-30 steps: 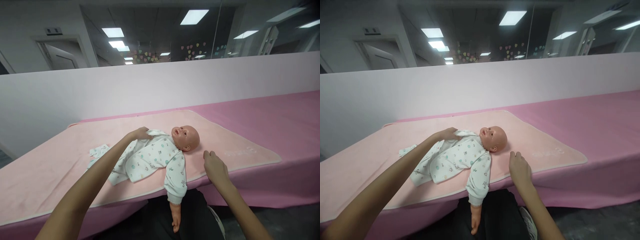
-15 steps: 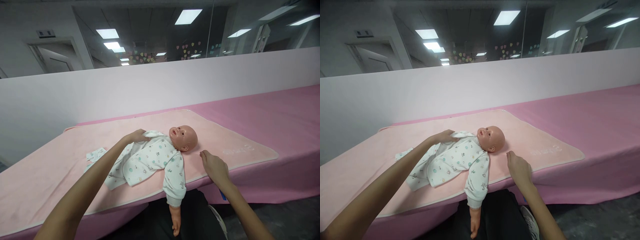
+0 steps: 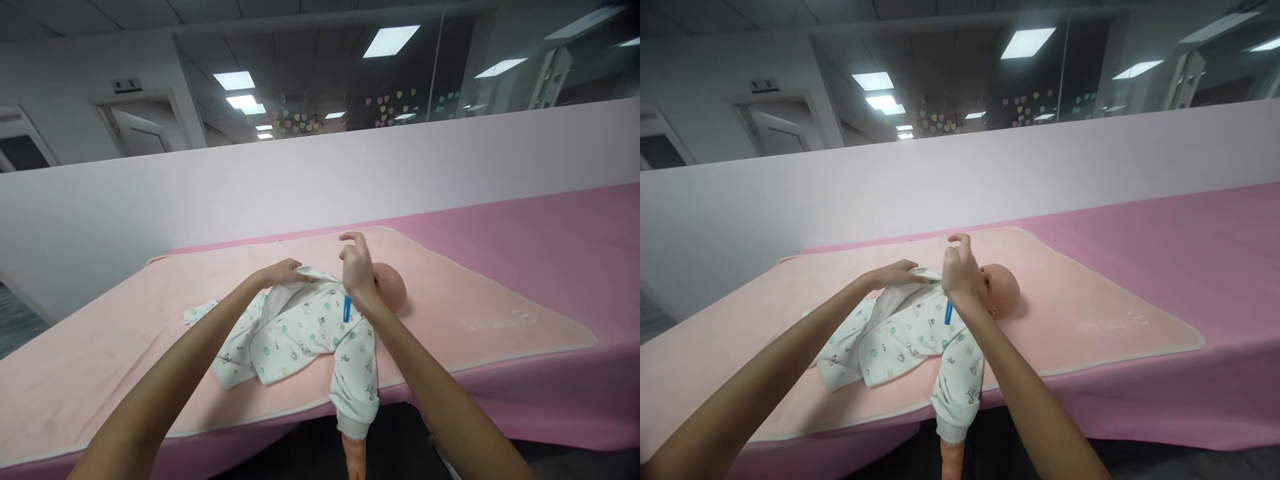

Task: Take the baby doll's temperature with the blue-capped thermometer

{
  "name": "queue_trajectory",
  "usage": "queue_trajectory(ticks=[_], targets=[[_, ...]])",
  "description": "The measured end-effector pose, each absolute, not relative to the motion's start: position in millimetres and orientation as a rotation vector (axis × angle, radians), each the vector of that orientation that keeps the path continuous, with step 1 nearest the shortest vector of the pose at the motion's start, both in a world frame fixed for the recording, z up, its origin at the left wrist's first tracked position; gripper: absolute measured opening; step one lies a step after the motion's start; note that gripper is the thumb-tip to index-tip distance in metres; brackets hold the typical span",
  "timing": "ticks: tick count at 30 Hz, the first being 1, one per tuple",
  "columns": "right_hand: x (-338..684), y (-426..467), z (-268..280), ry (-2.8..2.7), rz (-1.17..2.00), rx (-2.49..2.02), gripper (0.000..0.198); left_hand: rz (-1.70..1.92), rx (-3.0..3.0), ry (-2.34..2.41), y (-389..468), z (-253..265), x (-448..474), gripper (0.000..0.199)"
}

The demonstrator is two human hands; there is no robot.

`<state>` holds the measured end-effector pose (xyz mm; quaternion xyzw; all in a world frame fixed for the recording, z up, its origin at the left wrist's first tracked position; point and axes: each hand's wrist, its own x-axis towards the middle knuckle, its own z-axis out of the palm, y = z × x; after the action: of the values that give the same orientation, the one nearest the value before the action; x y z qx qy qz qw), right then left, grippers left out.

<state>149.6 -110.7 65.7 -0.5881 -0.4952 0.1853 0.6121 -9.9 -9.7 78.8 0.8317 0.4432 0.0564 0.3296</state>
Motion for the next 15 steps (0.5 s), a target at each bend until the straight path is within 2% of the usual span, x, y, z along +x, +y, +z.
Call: queue_trajectory(ticks=[6,15], targets=[[131.4,-55.9,66.9,-1.208,0.431,-1.543,0.035,0.401,2.128,1.041,-21.5,82.1,-9.5,0.044],[134.9,-47.6,23.7,-1.371,0.116,-1.296,0.032,0.649,2.232,1.138,-18.8,74.0,-3.6,0.04]])
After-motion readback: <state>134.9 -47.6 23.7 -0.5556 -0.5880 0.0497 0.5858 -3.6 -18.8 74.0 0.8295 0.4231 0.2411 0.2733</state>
